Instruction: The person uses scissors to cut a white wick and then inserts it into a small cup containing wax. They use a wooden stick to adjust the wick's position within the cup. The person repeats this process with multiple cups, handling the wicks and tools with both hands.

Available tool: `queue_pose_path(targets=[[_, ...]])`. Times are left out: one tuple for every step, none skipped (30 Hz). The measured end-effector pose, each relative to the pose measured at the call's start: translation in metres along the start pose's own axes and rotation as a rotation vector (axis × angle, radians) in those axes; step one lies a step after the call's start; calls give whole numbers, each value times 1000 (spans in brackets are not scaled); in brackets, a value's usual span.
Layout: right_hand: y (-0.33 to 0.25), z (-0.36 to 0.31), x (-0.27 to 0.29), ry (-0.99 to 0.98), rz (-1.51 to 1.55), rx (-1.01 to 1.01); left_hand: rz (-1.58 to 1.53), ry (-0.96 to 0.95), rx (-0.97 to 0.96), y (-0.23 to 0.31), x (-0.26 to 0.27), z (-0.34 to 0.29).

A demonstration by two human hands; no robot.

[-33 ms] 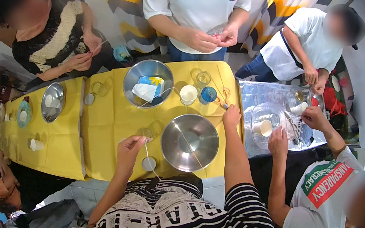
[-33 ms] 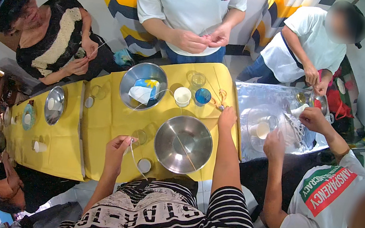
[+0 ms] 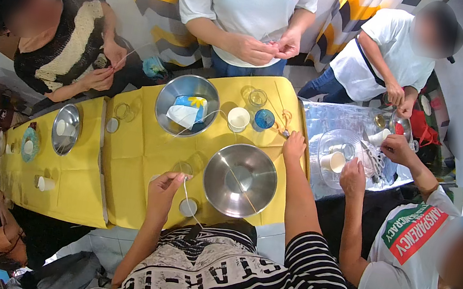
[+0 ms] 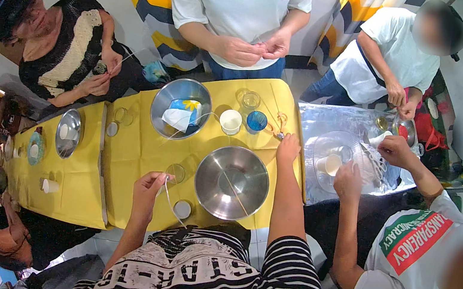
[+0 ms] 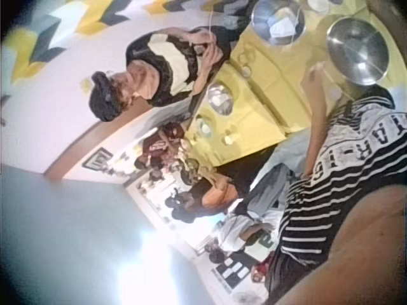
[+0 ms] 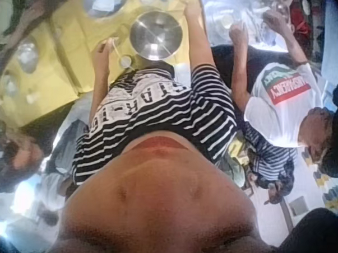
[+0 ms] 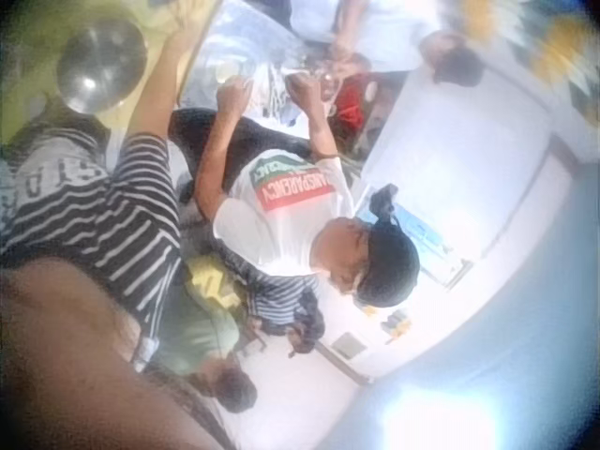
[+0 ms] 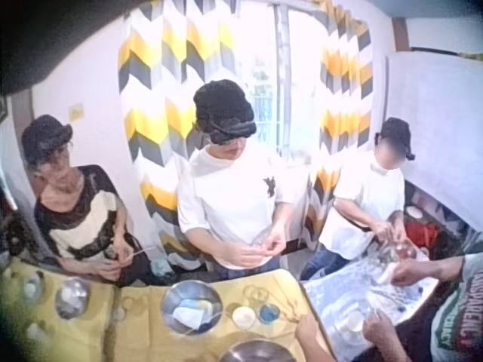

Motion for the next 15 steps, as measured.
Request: queue_pose_path(targets=[[-4,3,3,14,-41,24,6,0,4,-1,-1,0],[-9,5,4,23,-67,74,13,0,8,-2,-2,1],[-16,7,6,31,-92,124,21,2,12,-4,-3,1],[-14,8,5,42,-125,161,17,-12,19,-5,-6,4],[-11,9,1,31,-152,179,14,-26,26,-8,-9,7],[-9,10,-4,20,-179,196,11,-41,33,-9,-13,10],[-12,13,-7,12,-199,218,18,-48,24,-8,-15,11],[-7,14,-14,-44,-174,187,26,-57,14,-7,-17,12],[-2,14,-21,-100,-149,154,34,-69,4,-5,-20,14],[-5,13,-27,-160,-119,137,25,-61,14,-7,-18,13],[-11,10,-30,-188,-104,141,17,-54,23,-8,-17,14],[-17,5,-33,-216,-89,145,8,-48,33,-10,-15,14],[-18,1,-31,-242,-81,141,16,-46,42,-10,-15,14],[-17,1,-25,-278,-13,117,21,-40,51,-10,-15,16],[-24,4,-7,-318,60,108,23,-18,63,-11,-11,15]])
Point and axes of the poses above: each hand's wrist, its own z-axis towards the middle knuckle, its own x-axis out of the back of the hand, y = z × x, the point moved 9 cm from there along z, towards the middle knuckle, and after that the axes turned 14 degrees about x, right-handed, at the moved point
